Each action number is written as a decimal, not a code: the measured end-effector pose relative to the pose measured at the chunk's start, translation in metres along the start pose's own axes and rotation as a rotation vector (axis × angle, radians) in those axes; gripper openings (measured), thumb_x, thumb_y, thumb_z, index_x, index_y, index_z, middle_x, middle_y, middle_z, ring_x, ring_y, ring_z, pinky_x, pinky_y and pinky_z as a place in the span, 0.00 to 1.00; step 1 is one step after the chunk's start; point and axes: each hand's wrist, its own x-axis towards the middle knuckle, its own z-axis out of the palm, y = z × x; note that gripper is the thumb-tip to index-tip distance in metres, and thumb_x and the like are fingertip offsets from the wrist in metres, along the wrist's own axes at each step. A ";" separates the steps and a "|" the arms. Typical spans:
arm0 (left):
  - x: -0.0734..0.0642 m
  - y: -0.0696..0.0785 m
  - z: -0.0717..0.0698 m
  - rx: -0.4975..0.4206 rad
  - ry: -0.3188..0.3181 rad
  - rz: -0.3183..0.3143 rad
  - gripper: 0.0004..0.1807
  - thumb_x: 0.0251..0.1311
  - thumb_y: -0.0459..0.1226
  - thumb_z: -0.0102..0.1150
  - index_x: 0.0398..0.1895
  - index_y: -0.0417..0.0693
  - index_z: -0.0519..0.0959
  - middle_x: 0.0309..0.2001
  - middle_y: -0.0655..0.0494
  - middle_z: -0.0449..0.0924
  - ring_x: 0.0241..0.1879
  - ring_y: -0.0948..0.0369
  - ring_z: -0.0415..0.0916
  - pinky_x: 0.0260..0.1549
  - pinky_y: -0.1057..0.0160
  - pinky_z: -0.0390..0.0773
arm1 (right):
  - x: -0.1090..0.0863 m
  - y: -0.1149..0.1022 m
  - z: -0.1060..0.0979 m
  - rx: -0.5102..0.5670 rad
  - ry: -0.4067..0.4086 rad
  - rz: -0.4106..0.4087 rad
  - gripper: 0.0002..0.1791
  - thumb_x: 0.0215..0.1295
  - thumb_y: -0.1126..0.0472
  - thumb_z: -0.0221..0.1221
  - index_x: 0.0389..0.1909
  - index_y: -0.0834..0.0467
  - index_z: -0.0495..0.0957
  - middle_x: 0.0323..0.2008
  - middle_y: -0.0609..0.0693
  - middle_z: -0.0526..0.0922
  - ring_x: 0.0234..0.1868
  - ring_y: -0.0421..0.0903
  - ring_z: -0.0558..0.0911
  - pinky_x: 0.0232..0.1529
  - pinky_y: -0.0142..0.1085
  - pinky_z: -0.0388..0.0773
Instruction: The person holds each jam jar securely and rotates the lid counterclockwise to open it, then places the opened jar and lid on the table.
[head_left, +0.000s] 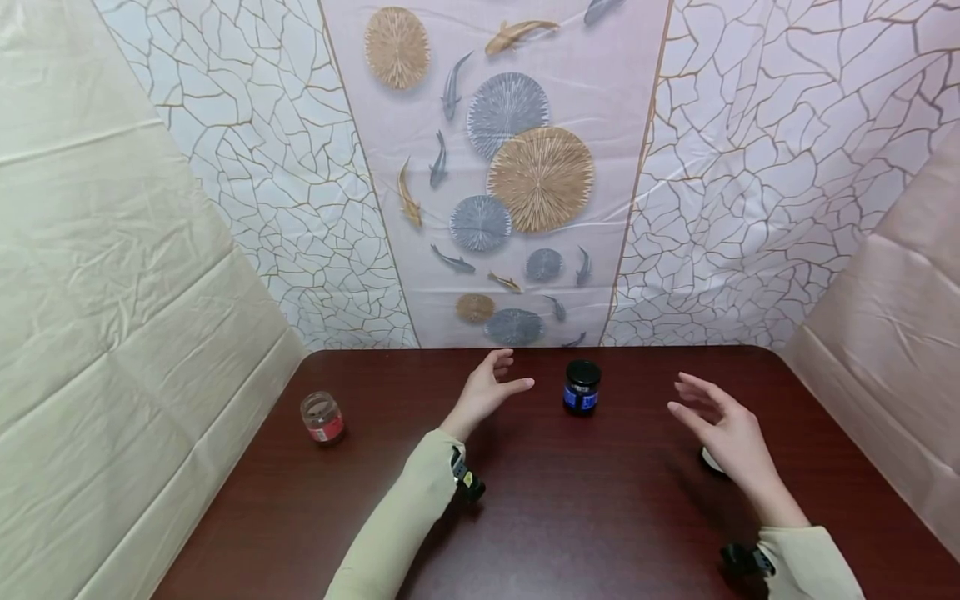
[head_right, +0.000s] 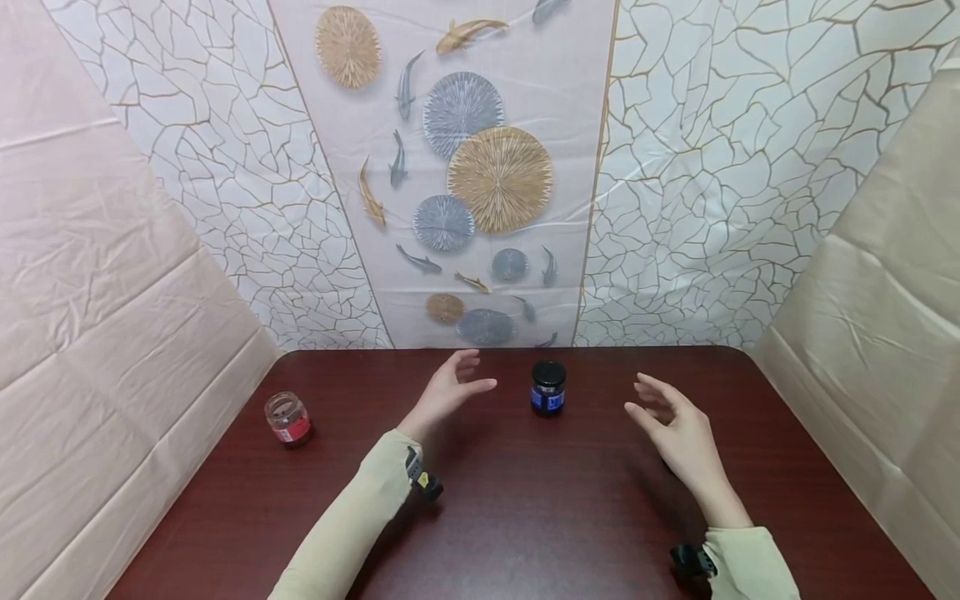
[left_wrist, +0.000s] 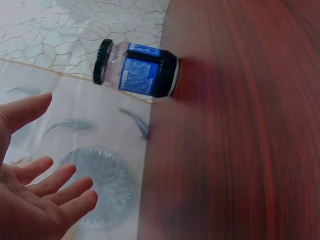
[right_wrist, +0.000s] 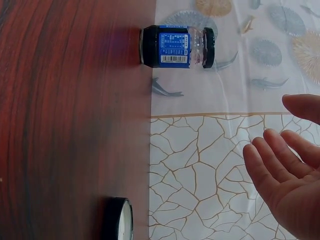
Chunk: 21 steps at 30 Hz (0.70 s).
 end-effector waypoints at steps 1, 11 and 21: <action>0.002 0.000 0.003 -0.003 -0.005 -0.007 0.40 0.56 0.50 0.74 0.70 0.52 0.68 0.66 0.47 0.73 0.66 0.46 0.69 0.59 0.47 0.72 | 0.000 0.000 0.000 0.000 0.000 0.000 0.29 0.69 0.56 0.65 0.67 0.61 0.73 0.55 0.62 0.82 0.44 0.14 0.71 0.44 0.17 0.70; 0.017 -0.004 0.039 -0.033 -0.052 -0.048 0.42 0.55 0.48 0.75 0.72 0.52 0.67 0.68 0.48 0.70 0.68 0.50 0.66 0.62 0.47 0.70 | -0.001 0.000 -0.003 0.003 -0.011 0.005 0.29 0.69 0.55 0.65 0.68 0.60 0.72 0.56 0.61 0.82 0.45 0.19 0.74 0.45 0.18 0.71; 0.028 -0.007 0.070 -0.034 -0.091 -0.075 0.42 0.54 0.48 0.76 0.71 0.49 0.68 0.67 0.46 0.72 0.67 0.48 0.68 0.60 0.48 0.71 | -0.001 0.001 -0.007 -0.008 -0.019 0.034 0.29 0.69 0.53 0.65 0.68 0.59 0.72 0.56 0.61 0.82 0.45 0.21 0.76 0.44 0.17 0.70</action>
